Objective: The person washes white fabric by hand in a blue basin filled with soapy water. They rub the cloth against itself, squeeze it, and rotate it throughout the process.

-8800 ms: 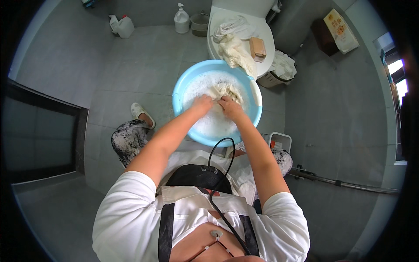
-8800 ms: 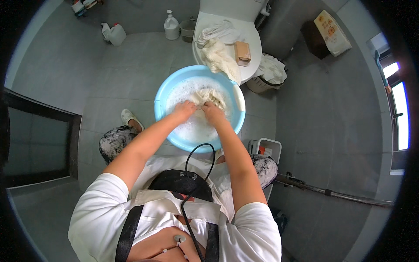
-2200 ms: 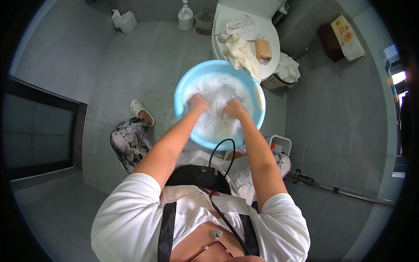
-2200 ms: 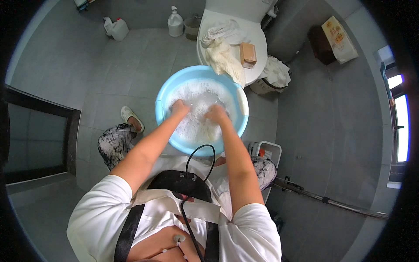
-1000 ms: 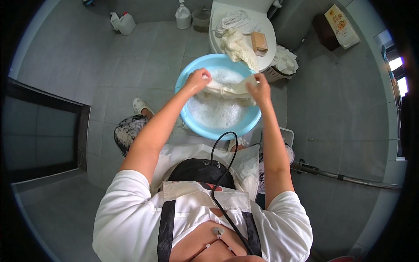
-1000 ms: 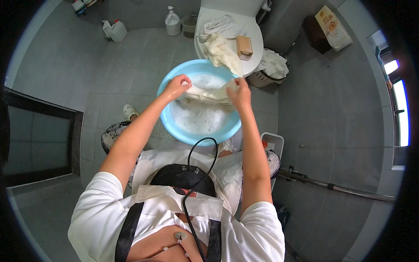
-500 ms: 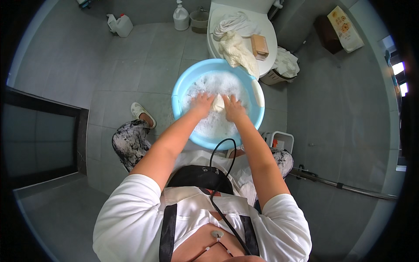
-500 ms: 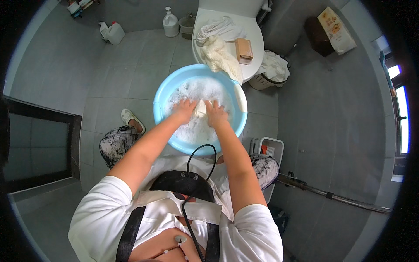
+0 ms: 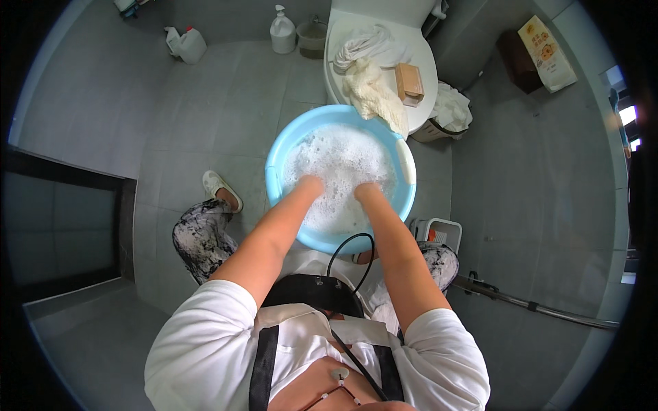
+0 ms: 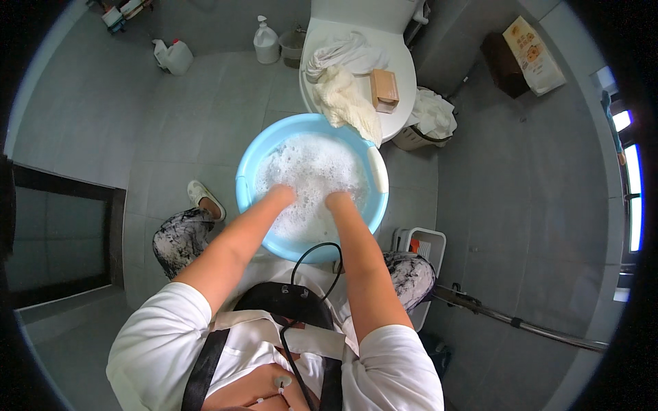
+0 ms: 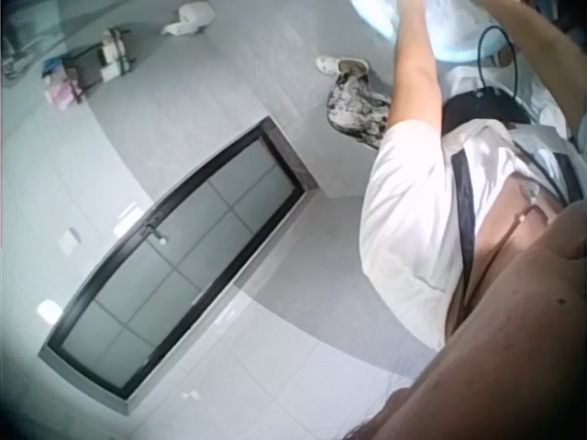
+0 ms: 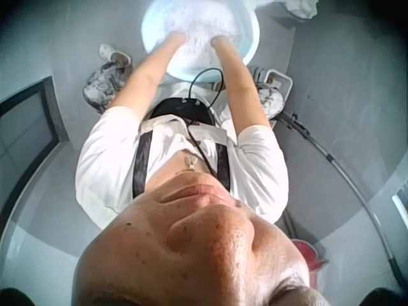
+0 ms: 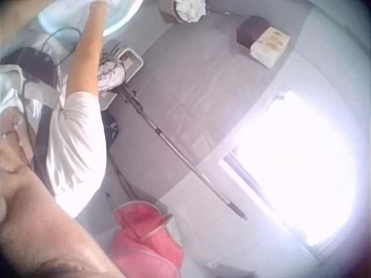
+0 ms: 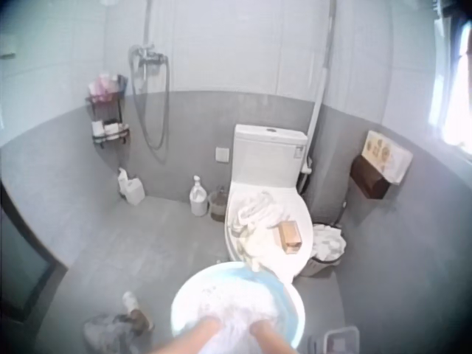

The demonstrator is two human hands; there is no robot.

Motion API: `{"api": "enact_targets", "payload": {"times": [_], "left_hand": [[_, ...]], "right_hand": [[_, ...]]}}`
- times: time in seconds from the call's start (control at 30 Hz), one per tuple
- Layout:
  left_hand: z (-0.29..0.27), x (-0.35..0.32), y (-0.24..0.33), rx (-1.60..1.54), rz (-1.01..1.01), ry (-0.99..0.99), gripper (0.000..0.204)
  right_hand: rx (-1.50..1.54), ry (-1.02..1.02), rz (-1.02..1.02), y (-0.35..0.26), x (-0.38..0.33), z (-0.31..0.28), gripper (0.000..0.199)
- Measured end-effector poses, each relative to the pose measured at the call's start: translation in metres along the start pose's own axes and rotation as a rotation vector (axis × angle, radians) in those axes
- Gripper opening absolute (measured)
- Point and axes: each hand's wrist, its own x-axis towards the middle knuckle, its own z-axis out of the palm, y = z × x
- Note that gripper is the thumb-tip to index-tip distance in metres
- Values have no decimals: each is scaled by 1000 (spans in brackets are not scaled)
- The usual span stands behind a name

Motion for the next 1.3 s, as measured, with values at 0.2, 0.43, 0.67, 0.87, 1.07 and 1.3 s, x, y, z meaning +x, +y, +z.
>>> {"api": "enact_targets", "payload": {"times": [0.2, 0.43, 0.67, 0.87, 1.07, 1.3], "left_hand": [[-67, -54, 6, -320, -79, 20, 40], [-83, -80, -8, -2046, 356, -63, 47], [-79, -89, 20, -2459, 381, -7, 43], [-90, -103, 53, -2483, 267, 60, 53], [-115, -111, 58, -2675, 536, -28, 53], [-138, -121, 68, -2327, 376, 19, 50]], "right_hand": [[359, 427, -174, 8, -118, -75, 35], [1480, 556, -637, 20, -142, -100, 39], [1776, 553, -834, 9, -182, -118, 45], [2130, 305, -1044, 20, -206, -130, 59], [2102, 236, -895, 38, -201, -126, 60], [907, 1380, -693, 8, -204, -113, 54]]}}
